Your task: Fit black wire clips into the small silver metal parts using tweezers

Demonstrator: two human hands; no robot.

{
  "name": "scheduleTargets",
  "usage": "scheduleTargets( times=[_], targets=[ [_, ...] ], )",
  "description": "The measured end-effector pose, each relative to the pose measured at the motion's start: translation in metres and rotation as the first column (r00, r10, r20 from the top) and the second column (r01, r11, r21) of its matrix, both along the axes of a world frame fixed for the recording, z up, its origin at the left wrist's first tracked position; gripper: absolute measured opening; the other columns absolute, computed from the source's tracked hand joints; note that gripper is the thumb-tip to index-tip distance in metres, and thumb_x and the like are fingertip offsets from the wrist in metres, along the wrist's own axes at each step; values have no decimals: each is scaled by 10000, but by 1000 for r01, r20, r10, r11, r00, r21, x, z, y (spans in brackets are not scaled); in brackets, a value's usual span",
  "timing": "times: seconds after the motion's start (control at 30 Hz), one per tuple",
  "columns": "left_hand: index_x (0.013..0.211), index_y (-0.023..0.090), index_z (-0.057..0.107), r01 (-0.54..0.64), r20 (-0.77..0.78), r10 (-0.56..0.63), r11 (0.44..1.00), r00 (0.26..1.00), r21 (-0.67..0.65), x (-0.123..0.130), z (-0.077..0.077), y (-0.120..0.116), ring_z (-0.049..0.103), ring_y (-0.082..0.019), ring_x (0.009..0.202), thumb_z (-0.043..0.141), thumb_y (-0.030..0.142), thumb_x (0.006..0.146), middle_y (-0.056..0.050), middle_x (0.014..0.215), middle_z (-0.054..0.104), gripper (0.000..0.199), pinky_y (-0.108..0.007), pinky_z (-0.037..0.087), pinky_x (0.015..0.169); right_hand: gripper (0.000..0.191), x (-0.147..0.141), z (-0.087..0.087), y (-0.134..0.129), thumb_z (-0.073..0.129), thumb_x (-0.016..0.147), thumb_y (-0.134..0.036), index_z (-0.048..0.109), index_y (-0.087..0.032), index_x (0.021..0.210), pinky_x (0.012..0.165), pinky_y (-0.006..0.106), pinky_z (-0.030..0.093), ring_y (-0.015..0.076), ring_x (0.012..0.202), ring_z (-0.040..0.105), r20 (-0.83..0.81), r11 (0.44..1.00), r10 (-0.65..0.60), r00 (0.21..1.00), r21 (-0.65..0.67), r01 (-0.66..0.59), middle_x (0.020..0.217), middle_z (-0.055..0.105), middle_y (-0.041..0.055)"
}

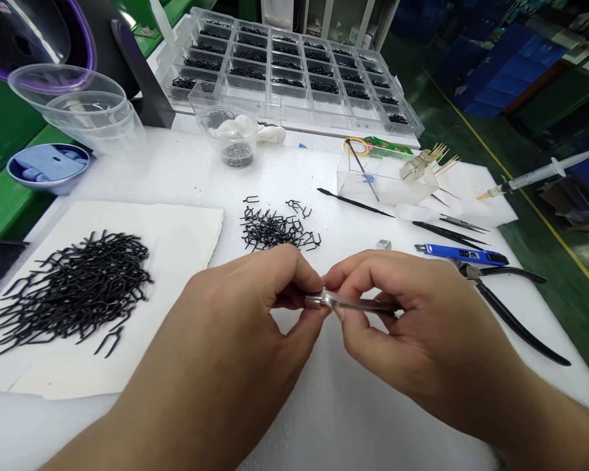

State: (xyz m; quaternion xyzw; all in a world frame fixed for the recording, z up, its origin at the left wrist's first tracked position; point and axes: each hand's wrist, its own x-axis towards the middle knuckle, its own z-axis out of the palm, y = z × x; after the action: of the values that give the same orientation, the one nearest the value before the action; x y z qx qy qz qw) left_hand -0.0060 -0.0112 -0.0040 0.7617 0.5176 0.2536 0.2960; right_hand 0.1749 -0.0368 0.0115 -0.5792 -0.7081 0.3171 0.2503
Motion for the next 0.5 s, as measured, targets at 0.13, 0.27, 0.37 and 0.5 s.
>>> scheduleTargets(
  times=[0.13, 0.27, 0.37, 0.5],
  targets=[
    [799, 312, 653, 6, -7, -6, 1000, 1000, 12, -2, -2, -1, 694, -170, 663, 679, 247, 817, 84, 765, 743, 72, -287, 511, 567, 182, 1, 0, 2, 640, 754, -66, 633, -248, 759, 583, 196, 466, 95, 811, 676, -7, 1000, -2, 1000, -13, 2, 907, 746, -80],
    [829, 319, 662, 30, 16, -30, 999, 999, -25, -3, -1, -1, 710, -172, 716, 683, 272, 825, 76, 818, 753, 51, -281, 556, 613, 176, 1, 0, 3, 631, 767, -71, 629, -247, 763, 624, 205, 488, 106, 833, 685, -22, 1000, -8, 1000, -22, 7, 911, 744, -73],
    [842, 316, 669, 49, 33, -47, 998, 998, -43, -3, 0, -1, 715, -162, 718, 678, 269, 831, 72, 833, 754, 49, -267, 575, 640, 165, 0, 2, 2, 630, 776, -79, 626, -242, 751, 681, 221, 500, 113, 826, 681, -17, 1000, -10, 1000, -28, 9, 903, 743, -67],
    [806, 304, 669, 52, 46, -49, 997, 998, -54, -1, 2, 0, 712, -143, 694, 674, 245, 821, 78, 794, 747, 60, -235, 573, 635, 153, 0, 4, 2, 633, 780, -92, 649, -240, 748, 679, 247, 481, 121, 761, 651, 7, 999, -18, 1000, -28, 18, 834, 721, -55]
  ],
)
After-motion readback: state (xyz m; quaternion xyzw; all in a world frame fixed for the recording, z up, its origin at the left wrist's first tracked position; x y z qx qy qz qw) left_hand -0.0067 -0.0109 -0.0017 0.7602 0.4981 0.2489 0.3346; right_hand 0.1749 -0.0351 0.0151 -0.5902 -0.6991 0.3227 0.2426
